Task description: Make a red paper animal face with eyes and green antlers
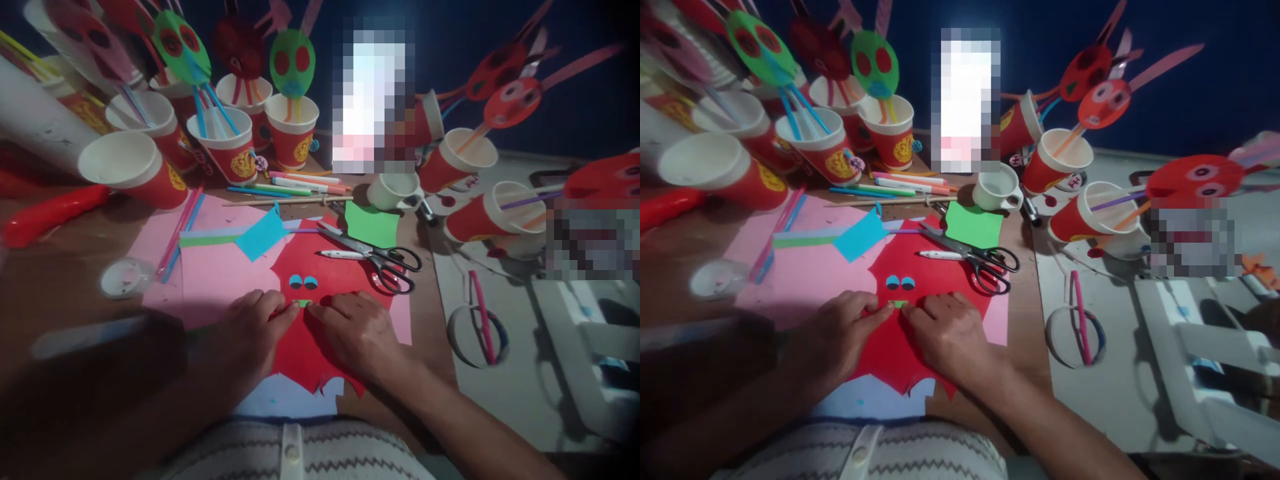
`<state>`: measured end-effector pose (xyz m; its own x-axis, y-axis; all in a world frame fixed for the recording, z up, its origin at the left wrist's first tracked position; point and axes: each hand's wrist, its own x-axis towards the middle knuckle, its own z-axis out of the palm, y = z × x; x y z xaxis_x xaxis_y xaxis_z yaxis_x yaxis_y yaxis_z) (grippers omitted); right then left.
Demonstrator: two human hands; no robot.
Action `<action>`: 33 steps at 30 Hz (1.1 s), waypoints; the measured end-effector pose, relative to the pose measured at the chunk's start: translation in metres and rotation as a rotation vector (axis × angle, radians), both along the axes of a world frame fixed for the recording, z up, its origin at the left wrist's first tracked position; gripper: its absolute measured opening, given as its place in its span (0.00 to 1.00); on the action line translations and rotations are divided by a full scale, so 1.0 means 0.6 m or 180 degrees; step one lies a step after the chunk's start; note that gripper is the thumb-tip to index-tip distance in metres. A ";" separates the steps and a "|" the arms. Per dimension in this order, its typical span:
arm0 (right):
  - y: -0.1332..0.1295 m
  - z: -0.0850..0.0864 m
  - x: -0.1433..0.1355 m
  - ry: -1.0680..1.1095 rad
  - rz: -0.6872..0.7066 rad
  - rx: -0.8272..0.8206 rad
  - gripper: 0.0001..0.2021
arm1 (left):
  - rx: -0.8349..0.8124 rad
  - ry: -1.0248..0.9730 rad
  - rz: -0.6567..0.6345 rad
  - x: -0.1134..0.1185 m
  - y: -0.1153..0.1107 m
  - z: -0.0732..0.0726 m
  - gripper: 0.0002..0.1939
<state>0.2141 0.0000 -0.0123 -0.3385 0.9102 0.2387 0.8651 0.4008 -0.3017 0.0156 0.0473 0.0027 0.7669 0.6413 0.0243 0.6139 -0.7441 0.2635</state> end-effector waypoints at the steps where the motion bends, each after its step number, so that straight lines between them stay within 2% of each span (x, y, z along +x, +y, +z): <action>1: 0.001 -0.001 0.001 0.0049 0.0026 -0.0003 0.09 | -0.0006 -0.0042 -0.0027 0.000 0.000 0.000 0.18; 3: 0.003 -0.002 0.003 0.0110 0.0030 -0.0015 0.09 | -0.0021 -0.0138 -0.0095 -0.001 0.001 -0.002 0.20; 6: 0.004 -0.003 0.005 0.0131 0.0029 -0.0035 0.08 | 0.0050 -0.0211 -0.0099 -0.001 0.000 -0.005 0.17; 12: 0.002 -0.004 0.006 0.0149 0.0050 -0.0078 0.08 | 0.0169 -0.0067 -0.0083 -0.001 -0.003 -0.009 0.14; 24: 0.000 -0.002 0.003 0.0088 0.0001 -0.0041 0.11 | 0.0244 -0.0262 -0.0107 -0.002 -0.006 -0.009 0.16; 30: 0.001 -0.002 0.002 0.0042 0.0041 0.0081 0.13 | 0.0094 0.0125 0.0024 0.006 -0.007 -0.008 0.18; 33: -0.001 -0.003 0.003 0.0036 0.0047 0.0104 0.12 | 0.0202 0.0074 0.0043 0.006 -0.008 -0.006 0.15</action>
<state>0.2156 -0.0004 -0.0143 -0.3489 0.8968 0.2720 0.8557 0.4233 -0.2978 0.0195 0.0425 -0.0009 0.7590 0.6493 0.0475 0.6294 -0.7505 0.2016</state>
